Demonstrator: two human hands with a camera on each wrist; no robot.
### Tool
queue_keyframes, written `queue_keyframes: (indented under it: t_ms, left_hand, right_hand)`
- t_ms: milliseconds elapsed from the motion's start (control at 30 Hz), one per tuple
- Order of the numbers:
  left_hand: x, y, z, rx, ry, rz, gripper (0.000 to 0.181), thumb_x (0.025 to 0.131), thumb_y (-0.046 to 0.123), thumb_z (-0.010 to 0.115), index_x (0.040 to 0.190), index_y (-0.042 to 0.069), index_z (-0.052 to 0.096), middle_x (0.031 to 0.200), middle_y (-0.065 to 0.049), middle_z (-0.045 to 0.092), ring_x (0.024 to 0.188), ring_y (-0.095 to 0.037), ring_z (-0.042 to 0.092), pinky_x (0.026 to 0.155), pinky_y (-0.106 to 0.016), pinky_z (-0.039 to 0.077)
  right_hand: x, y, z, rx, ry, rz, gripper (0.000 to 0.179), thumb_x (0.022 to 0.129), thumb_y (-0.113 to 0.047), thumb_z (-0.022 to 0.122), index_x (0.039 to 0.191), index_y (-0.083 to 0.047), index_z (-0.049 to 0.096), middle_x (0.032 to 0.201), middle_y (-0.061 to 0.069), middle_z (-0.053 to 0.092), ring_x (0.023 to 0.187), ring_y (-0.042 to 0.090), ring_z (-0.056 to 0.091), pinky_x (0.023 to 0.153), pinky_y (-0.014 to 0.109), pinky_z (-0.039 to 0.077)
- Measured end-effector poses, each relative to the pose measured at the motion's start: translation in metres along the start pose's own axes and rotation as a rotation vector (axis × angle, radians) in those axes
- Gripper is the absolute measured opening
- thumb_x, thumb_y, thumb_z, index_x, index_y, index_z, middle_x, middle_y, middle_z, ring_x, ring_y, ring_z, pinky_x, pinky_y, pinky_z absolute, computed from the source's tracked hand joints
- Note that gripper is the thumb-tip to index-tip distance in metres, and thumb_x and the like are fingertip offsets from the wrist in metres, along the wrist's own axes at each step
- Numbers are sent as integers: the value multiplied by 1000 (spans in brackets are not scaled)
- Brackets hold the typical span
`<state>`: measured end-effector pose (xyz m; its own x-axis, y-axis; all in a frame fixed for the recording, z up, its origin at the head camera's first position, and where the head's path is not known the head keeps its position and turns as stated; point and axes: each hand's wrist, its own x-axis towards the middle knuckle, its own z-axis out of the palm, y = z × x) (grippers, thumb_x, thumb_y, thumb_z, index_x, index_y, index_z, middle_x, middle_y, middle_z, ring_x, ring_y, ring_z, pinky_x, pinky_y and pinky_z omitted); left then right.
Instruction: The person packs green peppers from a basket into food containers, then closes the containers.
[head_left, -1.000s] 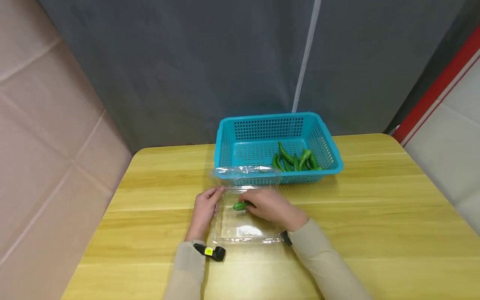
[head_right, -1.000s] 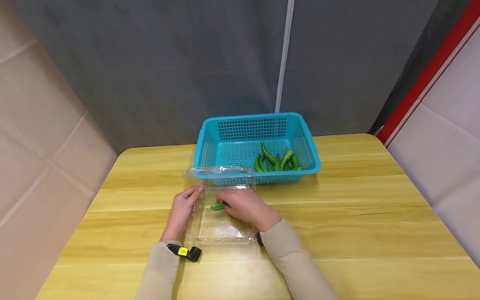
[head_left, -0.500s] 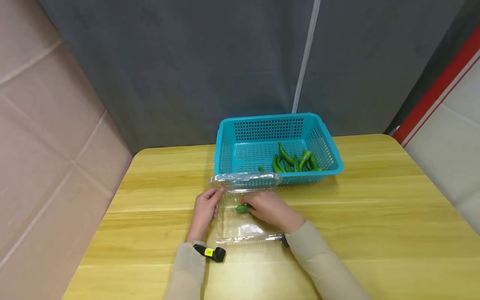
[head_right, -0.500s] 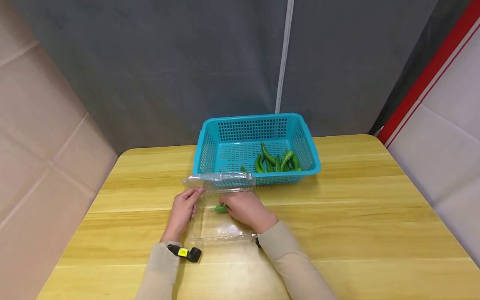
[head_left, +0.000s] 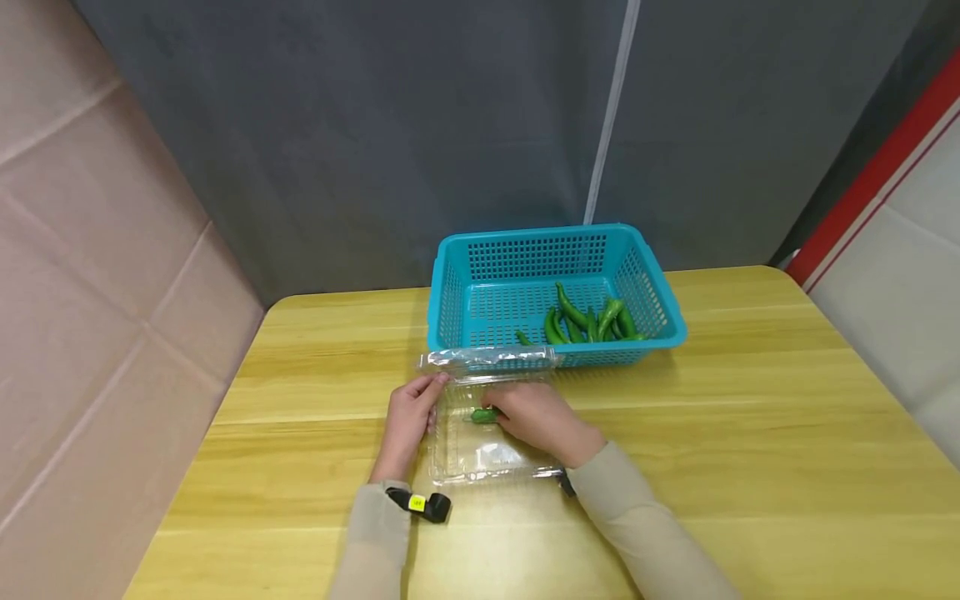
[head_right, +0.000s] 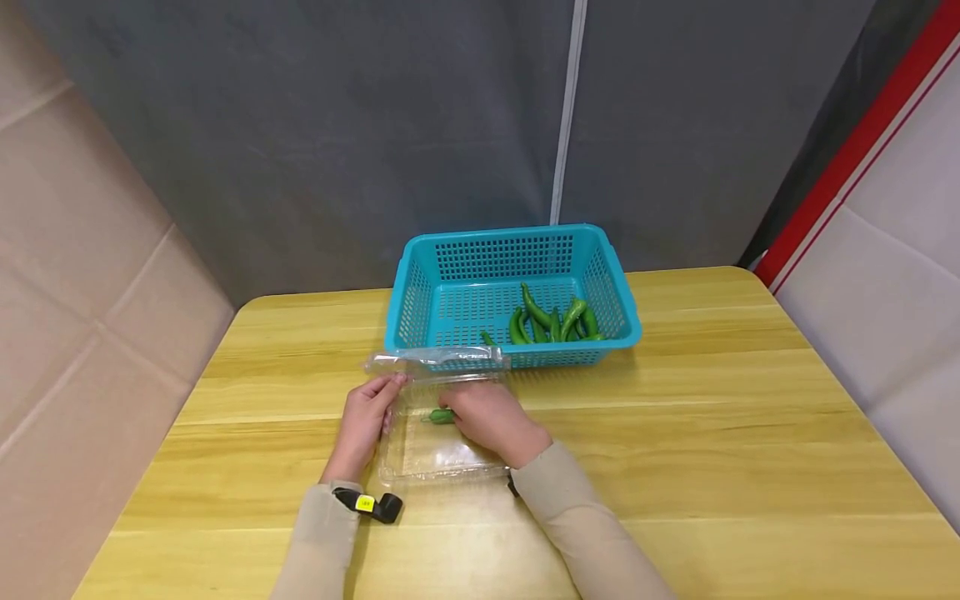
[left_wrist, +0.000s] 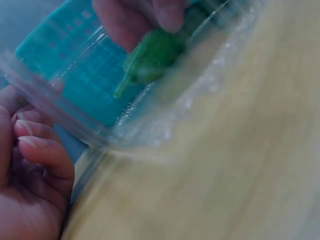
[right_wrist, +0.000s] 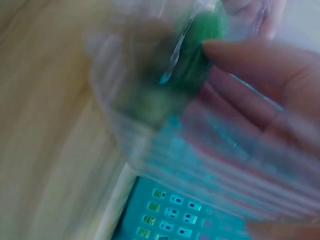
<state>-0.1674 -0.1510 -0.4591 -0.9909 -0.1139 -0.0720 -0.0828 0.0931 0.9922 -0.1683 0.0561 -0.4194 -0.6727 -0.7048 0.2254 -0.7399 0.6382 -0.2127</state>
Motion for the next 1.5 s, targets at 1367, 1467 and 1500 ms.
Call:
queue_keyframes:
  t_ms: [1367,1467,1500]
  left_hand:
    - [3,1,-2,-1,5,28,33,78,43,63,92,15,70,47,2,38,37,-7,32,32,-20,27]
    - [1,11,-3,-17,-14,13,29,81,37,62,94,12,69,47,0,38,36,-7,33,32,-21,27]
    - [0,15,-3,-20,-18,13,27,82,34,62,94,11,69,47,0,38,36,-6,33,33,-21,27]
  right_hand:
    - [2,-13,-37,63,-108,44,26,85,-25,58,108,-13,62,99,-2,63,88,13,59,77,30,48]
    - [3,-10,-41,76,-99,51,26,85,-24,57,109,-14,62,100,-3,63,89,11,59,78,29,47]
    - [3,-9,-42,80,-93,50,26,85,-24,58,109,-14,63,100,-3,63,89,11,59,78,29,47]
